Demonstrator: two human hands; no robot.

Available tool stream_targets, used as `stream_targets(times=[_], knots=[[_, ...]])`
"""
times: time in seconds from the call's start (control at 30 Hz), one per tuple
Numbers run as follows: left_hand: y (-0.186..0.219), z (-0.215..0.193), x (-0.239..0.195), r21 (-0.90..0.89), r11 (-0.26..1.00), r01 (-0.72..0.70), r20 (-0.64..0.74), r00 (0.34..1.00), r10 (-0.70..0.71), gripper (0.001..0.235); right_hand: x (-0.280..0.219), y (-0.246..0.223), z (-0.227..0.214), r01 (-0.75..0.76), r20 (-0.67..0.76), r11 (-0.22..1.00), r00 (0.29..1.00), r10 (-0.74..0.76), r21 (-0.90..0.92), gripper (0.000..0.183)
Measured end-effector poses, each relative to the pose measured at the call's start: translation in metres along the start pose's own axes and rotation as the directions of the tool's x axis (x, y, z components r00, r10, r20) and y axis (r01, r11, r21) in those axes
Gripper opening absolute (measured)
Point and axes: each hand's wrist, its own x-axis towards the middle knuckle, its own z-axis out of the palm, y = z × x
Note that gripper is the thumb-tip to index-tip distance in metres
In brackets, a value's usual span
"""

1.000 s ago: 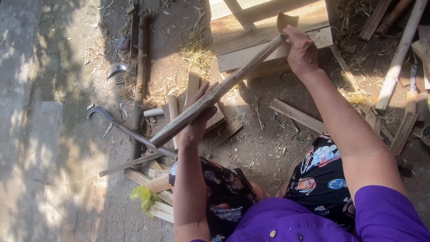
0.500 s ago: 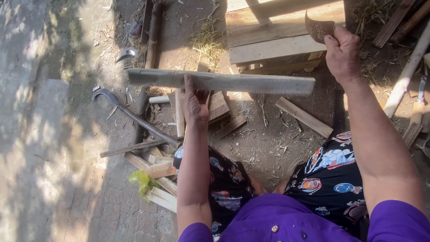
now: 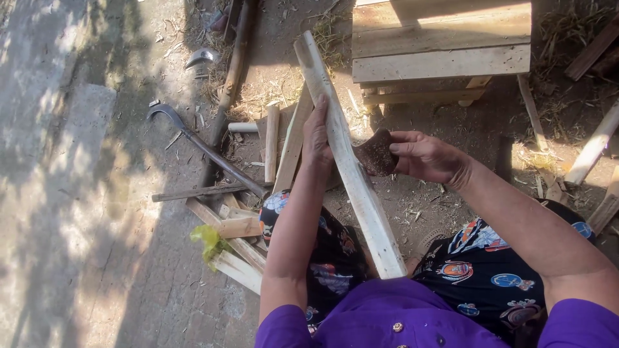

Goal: The person smooths the surface of a long wooden plank using a piece of sandpaper. They hold the plank with one hand and rub the sandpaper along its length with the other, occasionally flipping the plank to work on different sides. The person then places the plank down and picks up a smaller piece of wood to smooth it in the same manner.

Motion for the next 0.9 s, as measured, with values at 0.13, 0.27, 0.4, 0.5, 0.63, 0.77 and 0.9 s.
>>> stream_targets(times=[0.13,0.27,0.4,0.5,0.63,0.77,0.9], knots=[[0.002,0.015,-0.018,0.012,1.0,-0.003,0.016,1.0,0.003,0.036,0.002,0.009,0.005,-0.004,0.04,0.993,0.999,0.008,-0.117,0.029],[-0.004,0.023,-0.037,0.056,0.998,-0.039,0.073,0.997,0.035,0.032,0.005,0.024,0.007,-0.037,0.058,0.979,0.997,0.049,-0.202,0.036],[-0.026,0.017,-0.018,0.102,0.995,-0.017,0.211,0.977,-0.005,0.036,0.0,0.03,0.021,-0.026,0.032,0.966,0.999,0.036,-0.256,0.03],[-0.012,0.023,-0.045,0.159,0.987,0.033,0.476,0.873,-0.106,0.063,0.002,0.033,0.011,0.015,-0.025,0.975,0.999,-0.021,-0.22,0.026],[0.0,0.035,-0.091,0.547,0.79,-0.276,0.563,0.82,-0.104,0.099,-0.006,-0.017,0.016,0.094,-0.119,0.978,0.986,-0.117,-0.189,0.025],[-0.025,0.02,-0.114,0.677,0.656,-0.333,0.612,0.75,-0.251,0.096,-0.012,-0.052,-0.009,0.296,-0.264,0.929,0.899,-0.349,-0.222,0.02],[-0.044,0.017,-0.141,0.688,0.642,-0.338,0.617,0.738,-0.272,0.121,-0.002,-0.046,-0.035,0.339,-0.364,0.906,0.834,-0.414,-0.255,0.015]])
